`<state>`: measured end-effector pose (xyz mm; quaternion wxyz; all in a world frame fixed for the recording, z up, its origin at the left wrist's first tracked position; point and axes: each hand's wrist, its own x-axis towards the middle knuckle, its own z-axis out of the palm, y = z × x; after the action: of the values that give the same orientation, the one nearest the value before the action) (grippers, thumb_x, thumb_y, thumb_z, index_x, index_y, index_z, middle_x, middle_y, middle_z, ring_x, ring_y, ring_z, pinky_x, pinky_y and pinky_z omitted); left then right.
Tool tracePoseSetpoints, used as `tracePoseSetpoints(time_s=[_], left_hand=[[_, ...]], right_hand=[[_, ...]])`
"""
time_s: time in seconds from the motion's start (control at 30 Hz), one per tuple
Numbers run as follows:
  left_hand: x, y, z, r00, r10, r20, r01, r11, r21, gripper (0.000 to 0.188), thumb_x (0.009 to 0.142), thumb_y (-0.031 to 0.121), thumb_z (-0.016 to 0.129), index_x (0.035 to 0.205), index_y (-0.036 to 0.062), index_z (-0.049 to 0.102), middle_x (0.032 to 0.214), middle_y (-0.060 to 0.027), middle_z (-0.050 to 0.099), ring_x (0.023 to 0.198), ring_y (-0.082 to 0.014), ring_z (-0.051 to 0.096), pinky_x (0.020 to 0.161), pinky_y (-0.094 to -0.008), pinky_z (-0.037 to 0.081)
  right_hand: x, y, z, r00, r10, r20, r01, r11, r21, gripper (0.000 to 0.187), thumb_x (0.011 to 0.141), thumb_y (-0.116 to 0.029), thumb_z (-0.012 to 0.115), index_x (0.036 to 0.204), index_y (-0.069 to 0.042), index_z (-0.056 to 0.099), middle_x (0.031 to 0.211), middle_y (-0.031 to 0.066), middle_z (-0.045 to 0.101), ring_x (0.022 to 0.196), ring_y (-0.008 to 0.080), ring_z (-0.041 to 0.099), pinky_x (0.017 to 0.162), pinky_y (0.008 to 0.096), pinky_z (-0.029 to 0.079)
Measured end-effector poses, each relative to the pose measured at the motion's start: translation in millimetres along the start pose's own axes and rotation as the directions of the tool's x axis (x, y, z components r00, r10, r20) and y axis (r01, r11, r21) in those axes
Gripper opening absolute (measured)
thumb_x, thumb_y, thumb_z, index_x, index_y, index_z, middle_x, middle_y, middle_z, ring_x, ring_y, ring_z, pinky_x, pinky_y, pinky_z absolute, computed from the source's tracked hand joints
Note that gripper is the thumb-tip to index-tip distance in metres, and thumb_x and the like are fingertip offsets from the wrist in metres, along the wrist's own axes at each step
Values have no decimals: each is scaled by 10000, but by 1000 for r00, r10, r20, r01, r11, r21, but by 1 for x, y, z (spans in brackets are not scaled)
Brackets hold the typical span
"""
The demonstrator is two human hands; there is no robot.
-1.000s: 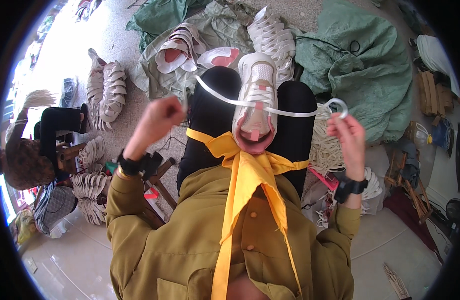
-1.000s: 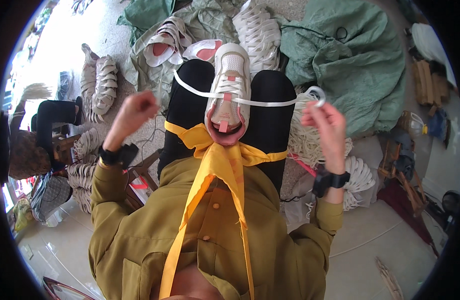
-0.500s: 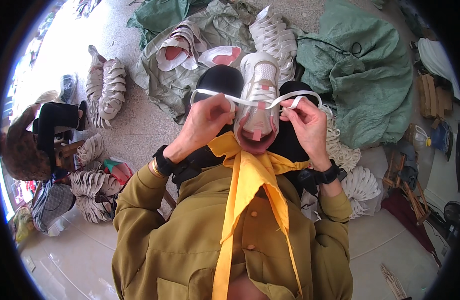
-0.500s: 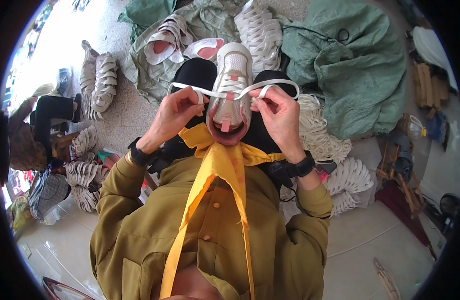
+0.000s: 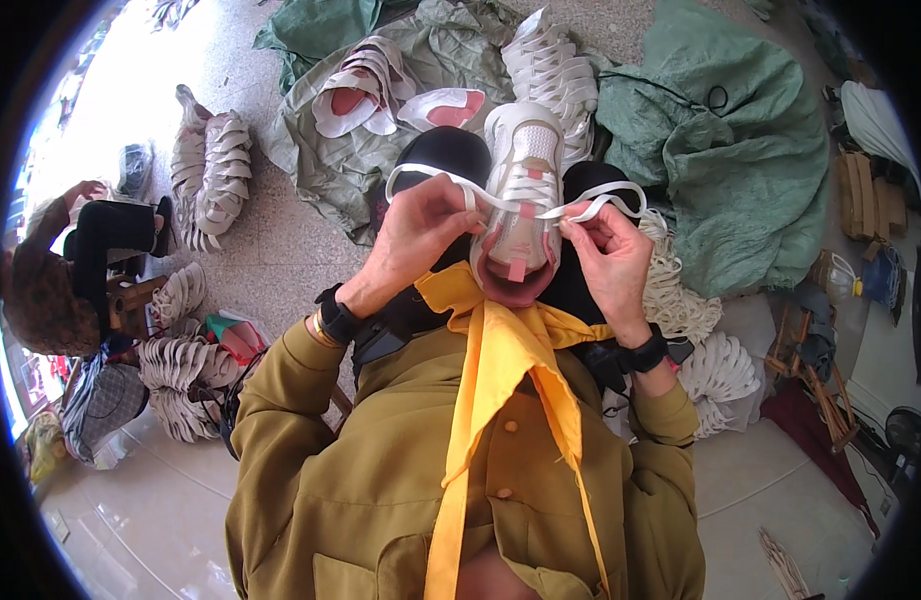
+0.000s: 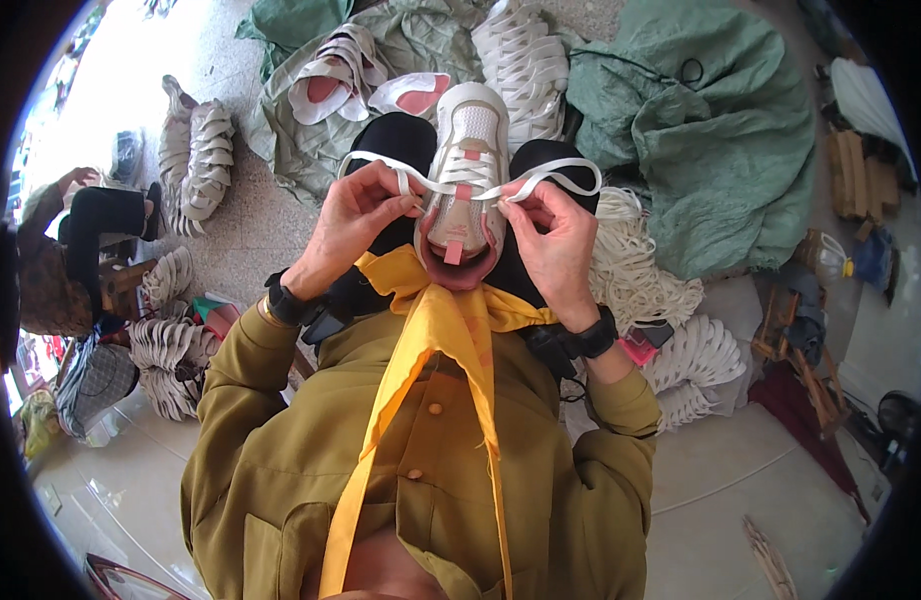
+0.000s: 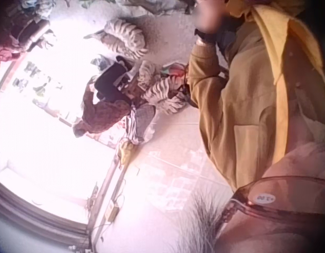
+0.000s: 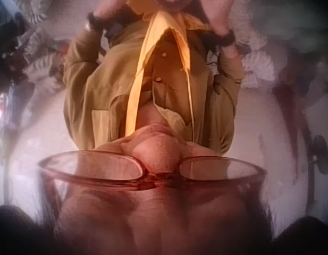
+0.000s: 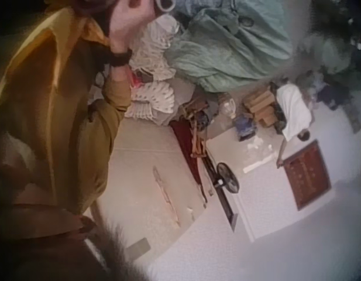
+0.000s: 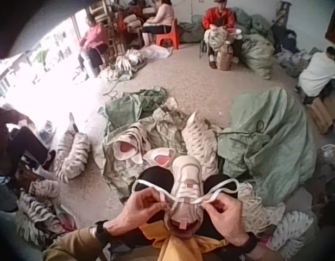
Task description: The user is lacing up a shoe component using a long white lace.
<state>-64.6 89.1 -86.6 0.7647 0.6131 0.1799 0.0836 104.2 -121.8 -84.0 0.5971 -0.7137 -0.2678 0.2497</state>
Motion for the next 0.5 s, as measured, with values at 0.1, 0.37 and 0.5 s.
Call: tracePoseSetpoints(time_s=[0.1, 0.37, 0.5], left_hand=[[1, 1, 3, 1000, -5, -17, 5, 1000, 9, 57, 1008, 2, 649, 980, -25, 608, 1145, -127, 700, 1014, -142, 675, 948, -307, 559], [7, -5, 8, 998, 9, -60, -14, 997, -76, 49, 1025, 18, 634, 1012, -27, 622, 1128, -107, 694, 1026, -138, 673, 961, -307, 564], [8, -10, 12, 996, 17, -91, -26, 995, -98, 41, 1017, -6, 634, 1004, -29, 602, 1120, -104, 686, 1023, -141, 677, 957, -303, 571]], right_hand=[[0, -16, 2, 985, -171, 35, 174, 957, -234, 132, 889, 51, 728, 1014, 14, 704, 943, 79, 748, 798, 146, 717, 741, 275, 568], [2, -20, 8, 884, -432, 181, 461, 731, -504, 141, 853, 52, 736, 977, 7, 685, 929, 122, 720, 787, 276, 710, 706, 348, 561], [-1, -17, 7, 943, -320, 92, 330, 860, -390, 158, 853, 52, 752, 989, 2, 690, 944, 108, 739, 809, 254, 731, 714, 333, 571]])
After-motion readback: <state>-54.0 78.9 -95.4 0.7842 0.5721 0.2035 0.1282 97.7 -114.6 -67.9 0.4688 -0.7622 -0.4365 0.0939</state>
